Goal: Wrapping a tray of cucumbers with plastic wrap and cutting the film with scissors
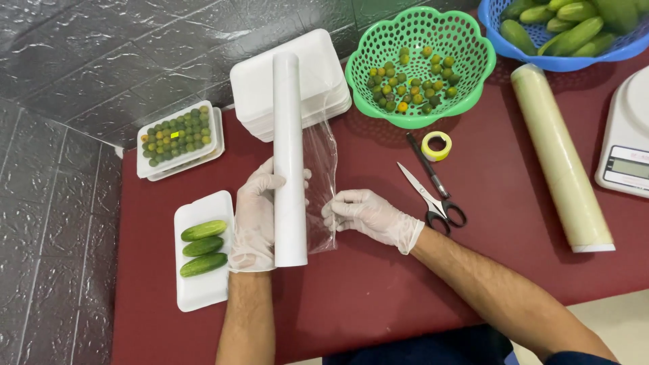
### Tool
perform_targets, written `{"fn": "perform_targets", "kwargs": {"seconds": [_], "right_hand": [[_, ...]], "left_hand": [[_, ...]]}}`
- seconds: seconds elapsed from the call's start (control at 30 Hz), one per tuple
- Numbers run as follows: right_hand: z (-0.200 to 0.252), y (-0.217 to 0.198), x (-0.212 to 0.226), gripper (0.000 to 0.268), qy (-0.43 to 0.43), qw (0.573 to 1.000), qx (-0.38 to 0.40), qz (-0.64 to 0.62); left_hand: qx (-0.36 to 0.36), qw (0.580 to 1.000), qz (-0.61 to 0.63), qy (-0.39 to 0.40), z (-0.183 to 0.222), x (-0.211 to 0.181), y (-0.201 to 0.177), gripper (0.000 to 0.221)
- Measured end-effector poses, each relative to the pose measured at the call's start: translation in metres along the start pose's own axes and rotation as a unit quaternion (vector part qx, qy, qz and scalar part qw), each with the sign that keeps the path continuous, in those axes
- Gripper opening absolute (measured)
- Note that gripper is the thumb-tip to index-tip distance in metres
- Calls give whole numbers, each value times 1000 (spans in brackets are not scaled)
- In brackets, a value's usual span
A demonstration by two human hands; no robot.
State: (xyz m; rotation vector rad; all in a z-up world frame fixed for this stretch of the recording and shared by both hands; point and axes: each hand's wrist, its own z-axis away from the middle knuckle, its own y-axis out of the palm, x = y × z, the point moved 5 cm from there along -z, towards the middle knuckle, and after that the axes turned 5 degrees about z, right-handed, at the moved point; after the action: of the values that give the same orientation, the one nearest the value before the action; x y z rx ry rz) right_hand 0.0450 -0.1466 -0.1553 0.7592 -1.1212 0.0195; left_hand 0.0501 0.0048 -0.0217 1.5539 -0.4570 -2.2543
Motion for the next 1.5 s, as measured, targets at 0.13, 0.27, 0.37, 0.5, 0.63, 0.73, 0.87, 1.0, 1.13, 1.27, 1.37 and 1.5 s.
{"fn": "perform_targets", "kwargs": {"seconds": [0.13,0.27,0.37,0.5,0.63,0.73,0.87,1.0,1.13,1.27,1.37,1.5], "right_hand": [[-1,1,-1,19,0,1000,1,23],[2,2,8,20,14,998,-3,55],[1,-3,14,34,24,996,-31,80],[-1,-19,28,50,-6,989,-114,92],[5,-28,53,47,-56,984,-159,63],[11,-31,70,48,-72,978,-189,51],[13,-39,82,49,-122,972,-200,-15],[13,-41,89,52,-156,970,-180,-59],[13,-47,89,44,-173,966,-174,-78],[9,-63,82,25,-179,954,-214,-106],[10,-68,81,23,-179,953,-218,-112],[9,-69,79,24,-167,954,-219,-119]], "left_hand": [[11,1000,2,-14,-12,8,-11,68],[-31,998,-43,-22,-2,10,-7,50],[-36,989,-145,-14,-4,4,-4,39],[-18,968,-252,9,-20,13,-17,35],[-16,964,-264,-5,8,11,-2,39],[-7,957,-288,-6,29,4,17,38],[-16,942,-329,-66,52,6,36,54],[8,933,-352,-78,53,17,37,62],[5,938,-329,-104,59,21,41,55],[18,941,-325,-87,54,26,35,58],[11,939,-333,-88,56,22,36,59],[20,928,-366,-69,52,20,31,54]]}}
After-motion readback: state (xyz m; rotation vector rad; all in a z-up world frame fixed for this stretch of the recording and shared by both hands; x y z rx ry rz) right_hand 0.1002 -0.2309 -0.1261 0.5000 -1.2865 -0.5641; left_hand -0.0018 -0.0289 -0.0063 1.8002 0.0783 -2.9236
